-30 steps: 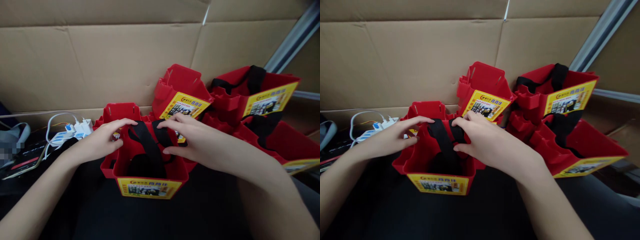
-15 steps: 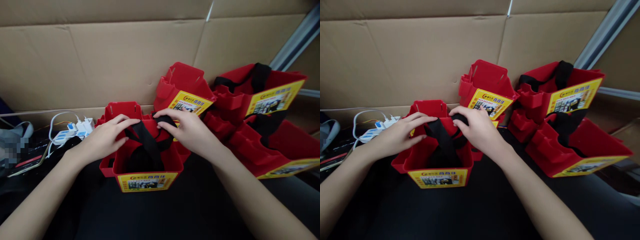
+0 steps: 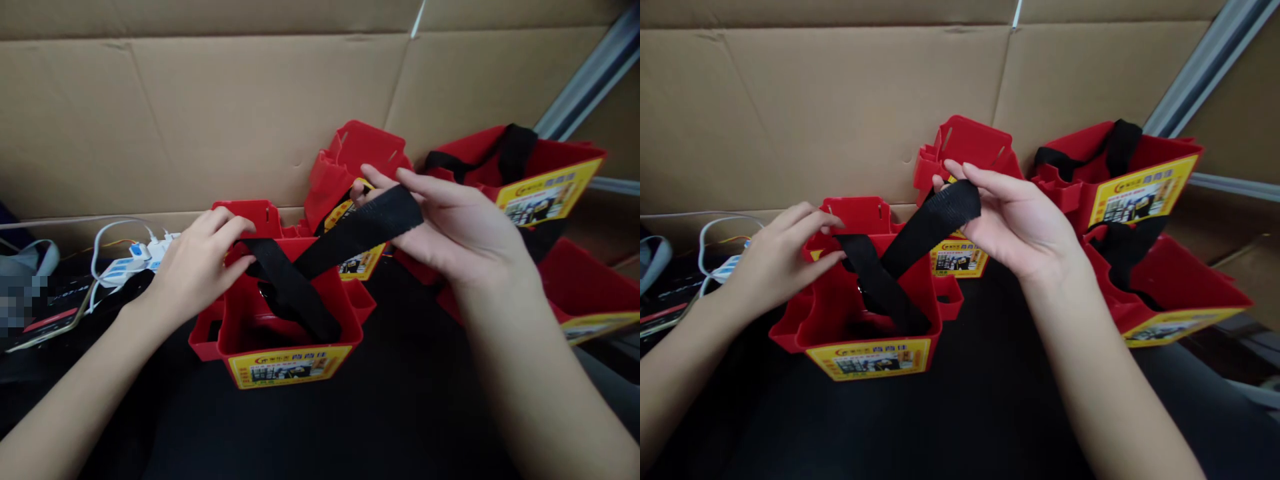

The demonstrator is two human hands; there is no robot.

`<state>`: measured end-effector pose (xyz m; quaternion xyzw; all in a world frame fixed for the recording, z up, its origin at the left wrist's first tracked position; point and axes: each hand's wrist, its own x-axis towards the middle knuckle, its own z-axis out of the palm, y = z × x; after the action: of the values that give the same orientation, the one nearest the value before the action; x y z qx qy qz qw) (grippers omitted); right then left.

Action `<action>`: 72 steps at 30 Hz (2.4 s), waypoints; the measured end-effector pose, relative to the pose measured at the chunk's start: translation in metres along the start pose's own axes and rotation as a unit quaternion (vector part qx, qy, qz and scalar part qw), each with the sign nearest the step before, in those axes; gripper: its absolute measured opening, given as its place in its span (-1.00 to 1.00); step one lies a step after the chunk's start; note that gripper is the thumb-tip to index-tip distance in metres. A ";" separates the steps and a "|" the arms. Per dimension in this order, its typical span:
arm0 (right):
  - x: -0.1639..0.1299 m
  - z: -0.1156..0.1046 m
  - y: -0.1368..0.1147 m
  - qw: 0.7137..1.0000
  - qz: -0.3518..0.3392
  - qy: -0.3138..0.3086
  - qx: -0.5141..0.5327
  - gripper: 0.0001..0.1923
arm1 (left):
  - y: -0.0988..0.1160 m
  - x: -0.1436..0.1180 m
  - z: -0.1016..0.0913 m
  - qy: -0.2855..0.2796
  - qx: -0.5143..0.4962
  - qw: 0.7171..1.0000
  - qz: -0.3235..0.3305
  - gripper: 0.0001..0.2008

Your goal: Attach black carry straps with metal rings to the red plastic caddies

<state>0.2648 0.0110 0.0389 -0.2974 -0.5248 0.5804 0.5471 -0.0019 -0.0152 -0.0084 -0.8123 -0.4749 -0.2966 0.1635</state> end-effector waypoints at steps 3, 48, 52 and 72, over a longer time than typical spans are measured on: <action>0.000 0.004 0.004 0.998 -0.021 0.004 -0.064 -0.75 | 0.019 -0.004 -0.007 -0.056 -0.039 0.998 0.007 -0.76; -0.005 0.031 0.050 0.893 -0.089 -0.224 -0.381 -0.84 | 0.021 0.006 -0.011 -0.139 -0.378 0.903 -0.149 -0.86; -0.006 0.032 0.052 0.889 -0.100 -0.179 -0.410 -0.83 | 0.024 0.006 -0.008 -0.121 -0.321 0.925 -0.165 -0.84; -0.006 0.039 0.058 0.954 0.010 -0.179 -0.242 -0.83 | 0.035 0.001 0.000 -0.073 -0.226 0.965 -0.109 -0.96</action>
<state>0.2115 0.0026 -0.0061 -0.3175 -0.7354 0.4856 0.3501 0.0288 -0.0315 -0.0073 -0.7909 -0.4921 -0.3518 -0.0928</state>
